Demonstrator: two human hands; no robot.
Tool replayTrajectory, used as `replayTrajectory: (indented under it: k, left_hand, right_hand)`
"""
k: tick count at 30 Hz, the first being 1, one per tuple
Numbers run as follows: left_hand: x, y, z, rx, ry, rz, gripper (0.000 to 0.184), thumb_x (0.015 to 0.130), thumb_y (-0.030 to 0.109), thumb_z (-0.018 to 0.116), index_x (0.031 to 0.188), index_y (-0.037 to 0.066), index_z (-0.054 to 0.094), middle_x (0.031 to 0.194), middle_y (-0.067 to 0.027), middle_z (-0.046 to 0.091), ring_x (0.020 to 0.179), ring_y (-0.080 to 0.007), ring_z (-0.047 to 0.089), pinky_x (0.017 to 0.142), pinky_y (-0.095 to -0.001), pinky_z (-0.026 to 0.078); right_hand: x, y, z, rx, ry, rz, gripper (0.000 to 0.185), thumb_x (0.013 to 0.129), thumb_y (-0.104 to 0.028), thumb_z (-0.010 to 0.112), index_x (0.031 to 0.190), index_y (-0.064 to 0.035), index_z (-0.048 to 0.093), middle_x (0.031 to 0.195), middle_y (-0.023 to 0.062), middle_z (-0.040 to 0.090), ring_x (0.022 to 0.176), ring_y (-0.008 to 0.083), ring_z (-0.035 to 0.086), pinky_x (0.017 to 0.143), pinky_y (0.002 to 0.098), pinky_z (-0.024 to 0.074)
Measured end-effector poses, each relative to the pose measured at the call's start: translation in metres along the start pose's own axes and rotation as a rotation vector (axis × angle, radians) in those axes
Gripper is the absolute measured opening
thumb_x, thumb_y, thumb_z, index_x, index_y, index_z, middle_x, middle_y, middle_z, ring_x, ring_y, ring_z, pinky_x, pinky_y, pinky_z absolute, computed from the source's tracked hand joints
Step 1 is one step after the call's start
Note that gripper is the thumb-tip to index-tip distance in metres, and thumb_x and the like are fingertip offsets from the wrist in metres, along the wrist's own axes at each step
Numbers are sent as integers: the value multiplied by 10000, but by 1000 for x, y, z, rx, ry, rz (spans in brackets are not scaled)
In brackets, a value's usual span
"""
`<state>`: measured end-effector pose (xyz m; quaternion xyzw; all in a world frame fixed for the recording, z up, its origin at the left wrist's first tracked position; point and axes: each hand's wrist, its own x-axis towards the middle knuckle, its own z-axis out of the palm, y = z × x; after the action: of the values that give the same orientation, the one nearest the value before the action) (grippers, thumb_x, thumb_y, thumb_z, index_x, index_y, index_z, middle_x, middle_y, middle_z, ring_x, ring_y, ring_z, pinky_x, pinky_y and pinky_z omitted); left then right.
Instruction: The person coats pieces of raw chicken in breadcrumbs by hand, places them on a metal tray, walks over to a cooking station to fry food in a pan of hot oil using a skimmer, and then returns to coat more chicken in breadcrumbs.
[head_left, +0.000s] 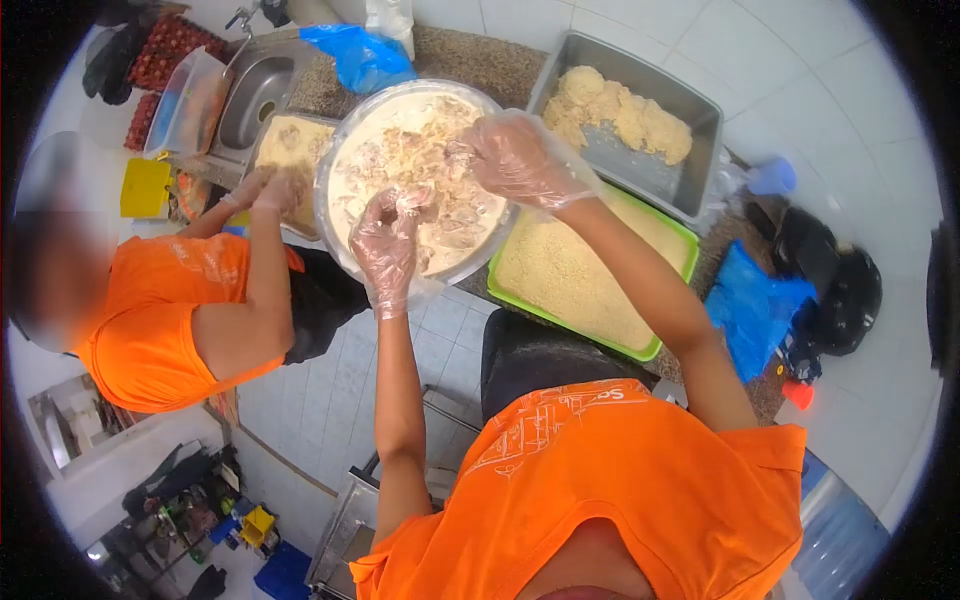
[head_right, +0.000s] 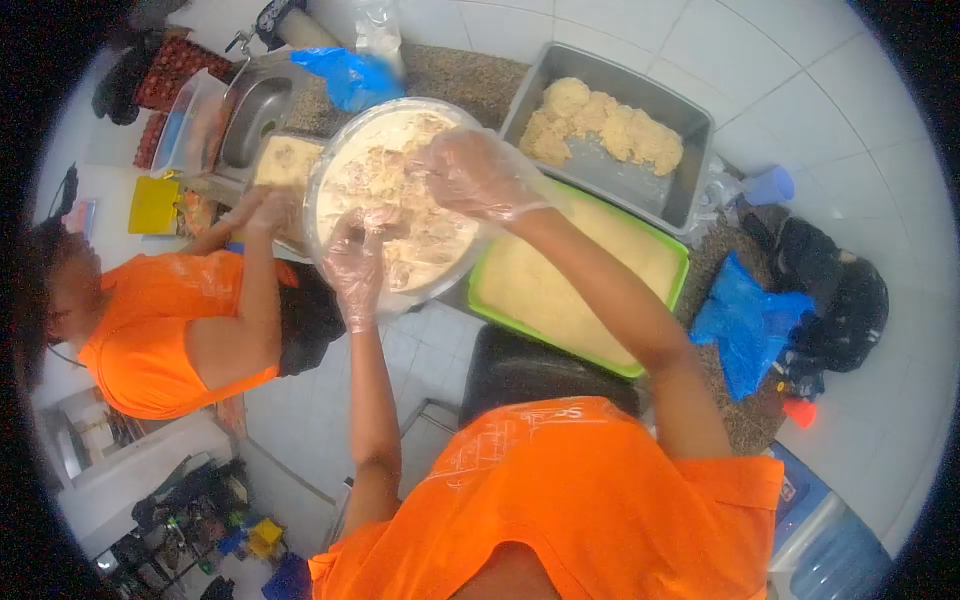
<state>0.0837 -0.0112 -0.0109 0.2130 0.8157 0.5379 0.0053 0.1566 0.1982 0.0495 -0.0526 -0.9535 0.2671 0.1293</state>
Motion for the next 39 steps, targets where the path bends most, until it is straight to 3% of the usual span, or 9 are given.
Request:
replayTrajectory:
  k: [9, 11, 17, 20, 22, 24, 33, 35, 39]
  left_hand:
    - [-64, 46, 76, -270, -405, -63, 199, 792, -61, 618, 989, -42, 642, 860, -72, 692, 782, -114, 630, 734, -266, 511]
    - [-81, 50, 99, -340, -760, -263, 217, 799, -18, 602, 1012, -39, 644, 865, -92, 695, 763, -156, 648, 727, -289, 517]
    - [-94, -53, 228, 162, -1064, 299, 301, 791, 141, 625, 1064, 15, 648, 865, -197, 669, 805, -316, 665, 729, -399, 516]
    - [-80, -47, 232, 170, -1013, 402, 423, 783, 170, 635, 1180, 33, 592, 1012, -216, 649, 942, -351, 627, 851, -426, 485]
    - [-82, -54, 219, 448, -925, 519, 523, 758, 203, 662, 1244, 48, 546, 1112, -229, 609, 1040, -367, 580, 918, -424, 450]
    - [-96, -64, 200, 718, -819, 638, 630, 733, 237, 690, 1308, 64, 499, 1212, -243, 568, 1138, -384, 533, 984, -422, 414]
    - [-153, -88, 195, 383, -851, -128, 803, 659, 256, 781, 1313, -63, 443, 1229, -261, 565, 1146, -357, 555, 974, -388, 440]
    - [-149, -85, 197, -182, -922, -886, 703, 670, 195, 771, 1254, -76, 491, 1129, -258, 617, 1037, -366, 612, 898, -402, 481]
    - [-140, -60, 210, -91, -864, -532, 570, 709, 130, 727, 1195, -89, 526, 1058, -245, 641, 973, -373, 630, 837, -405, 504]
  right_hand:
    - [-128, 24, -49, 31, -137, 291, 191, 724, -177, 581, 854, -155, 719, 734, 180, 629, 724, 339, 624, 726, 449, 497]
    - [-166, 49, -29, -2, -186, 311, 179, 722, -184, 588, 845, -150, 713, 764, 177, 641, 756, 339, 631, 740, 450, 499]
    - [-219, 165, 54, -210, -454, 513, 176, 766, -200, 588, 900, -138, 685, 957, 129, 665, 956, 318, 624, 823, 421, 500]
    - [-236, 165, 42, -254, -368, 734, 251, 789, -193, 582, 1016, -119, 661, 1082, 134, 641, 1030, 303, 604, 868, 420, 488]
    - [-286, 180, 62, -194, 177, 661, 272, 793, -209, 595, 1006, -49, 651, 993, 209, 643, 929, 369, 619, 837, 455, 489]
    - [-326, 171, 65, -156, -16, 975, 389, 806, -259, 608, 1147, -73, 612, 1085, 206, 632, 991, 366, 607, 882, 450, 480]
    - [-377, 134, 146, 133, 121, 1261, 660, 860, -415, 610, 1330, 17, 446, 1103, 236, 626, 1017, 364, 610, 848, 407, 485]
    - [-364, 143, 138, 1056, 271, 1522, 664, 864, -450, 605, 1316, 17, 470, 1097, 202, 641, 980, 332, 628, 836, 386, 484]
    - [-329, 145, 145, 668, 525, 1300, 561, 860, -408, 617, 1219, 19, 550, 1031, 183, 667, 914, 362, 642, 805, 394, 488]
